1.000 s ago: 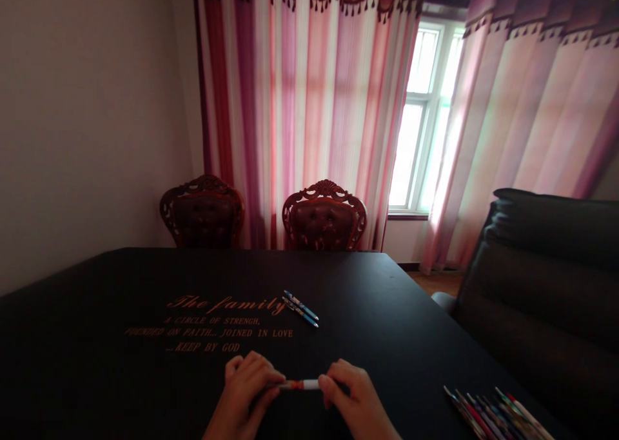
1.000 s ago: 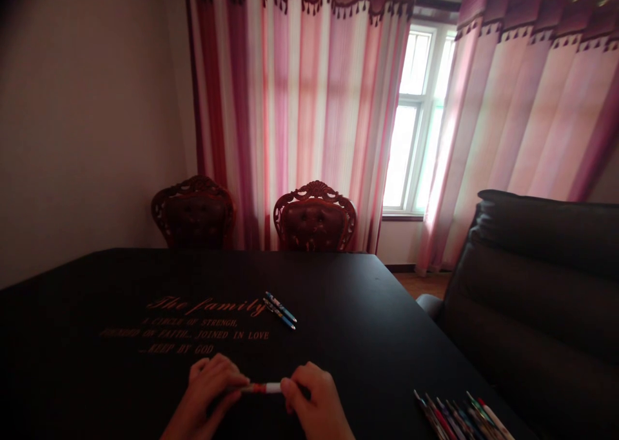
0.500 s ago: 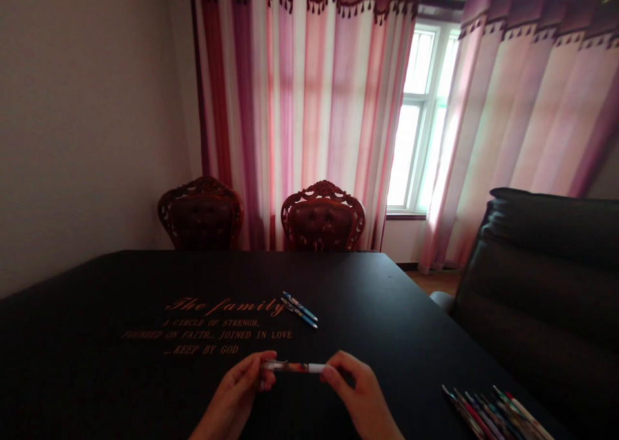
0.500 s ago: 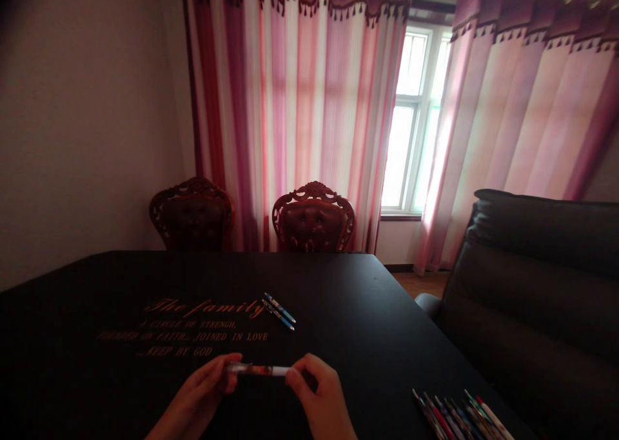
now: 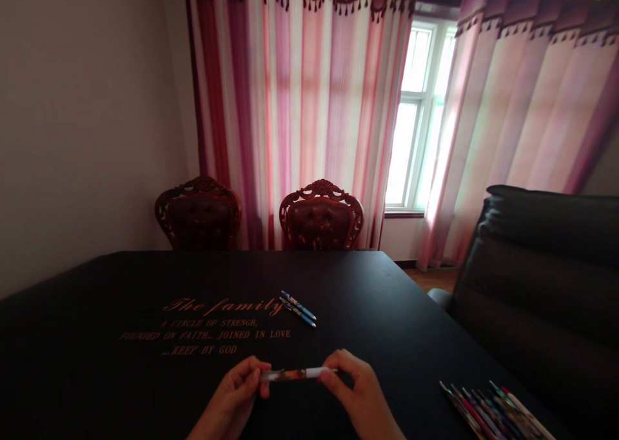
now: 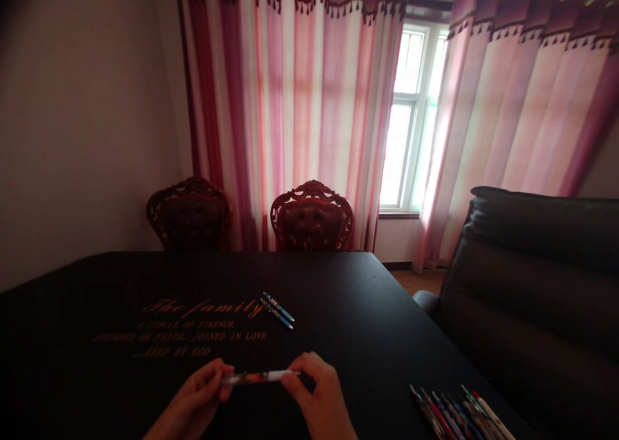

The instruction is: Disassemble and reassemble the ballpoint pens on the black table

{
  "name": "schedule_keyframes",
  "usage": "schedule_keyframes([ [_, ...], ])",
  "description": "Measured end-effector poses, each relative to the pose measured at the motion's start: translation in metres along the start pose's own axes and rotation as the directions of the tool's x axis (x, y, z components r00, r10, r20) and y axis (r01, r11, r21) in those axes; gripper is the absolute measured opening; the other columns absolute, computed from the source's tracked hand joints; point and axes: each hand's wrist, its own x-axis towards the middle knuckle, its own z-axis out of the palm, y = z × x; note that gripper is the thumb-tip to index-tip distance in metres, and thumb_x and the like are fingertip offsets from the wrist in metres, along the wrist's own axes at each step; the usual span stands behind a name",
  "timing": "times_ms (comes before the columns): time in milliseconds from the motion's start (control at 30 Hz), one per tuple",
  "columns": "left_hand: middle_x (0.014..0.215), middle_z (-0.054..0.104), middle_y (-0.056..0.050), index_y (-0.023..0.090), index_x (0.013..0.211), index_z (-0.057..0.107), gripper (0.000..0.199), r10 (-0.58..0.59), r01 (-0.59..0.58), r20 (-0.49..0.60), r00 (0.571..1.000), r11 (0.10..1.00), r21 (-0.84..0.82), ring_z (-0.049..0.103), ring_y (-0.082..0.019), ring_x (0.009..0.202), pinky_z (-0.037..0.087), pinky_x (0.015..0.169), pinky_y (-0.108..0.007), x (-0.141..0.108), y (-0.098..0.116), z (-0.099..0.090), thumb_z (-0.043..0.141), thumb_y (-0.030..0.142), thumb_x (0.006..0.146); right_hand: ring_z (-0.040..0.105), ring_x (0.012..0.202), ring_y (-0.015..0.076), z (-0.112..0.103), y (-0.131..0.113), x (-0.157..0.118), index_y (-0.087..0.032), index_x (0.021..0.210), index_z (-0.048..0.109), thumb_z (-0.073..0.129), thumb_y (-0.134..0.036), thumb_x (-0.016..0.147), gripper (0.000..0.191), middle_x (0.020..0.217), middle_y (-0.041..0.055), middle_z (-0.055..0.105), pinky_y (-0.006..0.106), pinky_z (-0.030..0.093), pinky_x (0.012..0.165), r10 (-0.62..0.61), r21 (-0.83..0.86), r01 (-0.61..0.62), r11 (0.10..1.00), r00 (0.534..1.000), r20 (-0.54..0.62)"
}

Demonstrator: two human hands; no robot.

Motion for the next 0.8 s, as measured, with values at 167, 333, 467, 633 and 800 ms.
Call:
schedule_keyframes([
  [167,0.061,0.056,0.002,0.016,0.071,0.068,0.033,0.012,-0.011,0.019,1.000,0.999,-0.053,0.047,-0.015,0.067,0.033,0.071,-0.028,0.004,-0.005,-0.004,0.076,0.048,0.072,0.056,0.070,0.0170,-0.001,-0.002,0.000,-0.018,0.073,0.066,0.058,-0.045,0.088,0.032,0.072,-0.0002,0.060,0.027,0.041,0.067,-0.024,-0.002,0.024,1.000,1.000,0.003],
  [333,0.069,0.061,0.000,0.017,0.091,0.073,0.034,-0.055,0.062,0.040,0.998,0.976,-0.210,0.053,-0.015,0.070,0.038,0.074,-0.029,0.002,-0.004,0.001,0.075,0.046,0.074,0.057,0.074,0.0175,-0.006,-0.005,0.001,-0.018,0.075,0.066,0.058,-0.043,0.088,0.029,0.075,0.0002,0.061,0.027,0.041,0.069,-0.039,0.005,0.040,0.999,0.999,-0.031],
  [467,0.073,0.062,-0.001,0.017,0.092,0.073,0.037,-0.054,0.057,0.021,0.998,0.980,-0.190,0.054,-0.015,0.072,0.039,0.074,-0.029,-0.004,0.000,0.007,0.075,0.048,0.073,0.057,0.073,0.0177,-0.009,-0.004,0.002,-0.018,0.076,0.066,0.059,-0.042,0.088,0.028,0.075,0.0002,0.061,0.027,0.041,0.069,-0.028,0.012,0.029,1.000,0.998,-0.048],
  [633,0.063,0.058,0.002,0.017,0.085,0.071,0.027,-0.048,0.048,0.000,0.999,0.998,-0.033,0.048,-0.012,0.063,0.035,0.063,-0.025,-0.005,0.001,0.009,0.079,0.039,0.071,0.058,0.075,0.0183,-0.010,-0.005,0.003,-0.019,0.075,0.068,0.059,-0.039,0.089,0.027,0.076,0.0013,0.064,0.029,0.042,0.071,-0.082,0.002,0.082,0.997,0.995,-0.049],
  [800,0.058,0.055,0.004,0.015,0.077,0.070,0.025,-0.044,0.044,-0.014,0.999,0.999,-0.030,0.045,-0.010,0.060,0.033,0.061,-0.022,0.002,-0.004,0.004,0.076,0.040,0.075,0.060,0.081,0.0192,-0.012,-0.012,0.001,-0.021,0.078,0.070,0.063,-0.033,0.088,0.017,0.079,0.0014,0.069,0.030,0.043,0.078,-0.152,-0.012,0.152,0.988,0.988,-0.028],
])
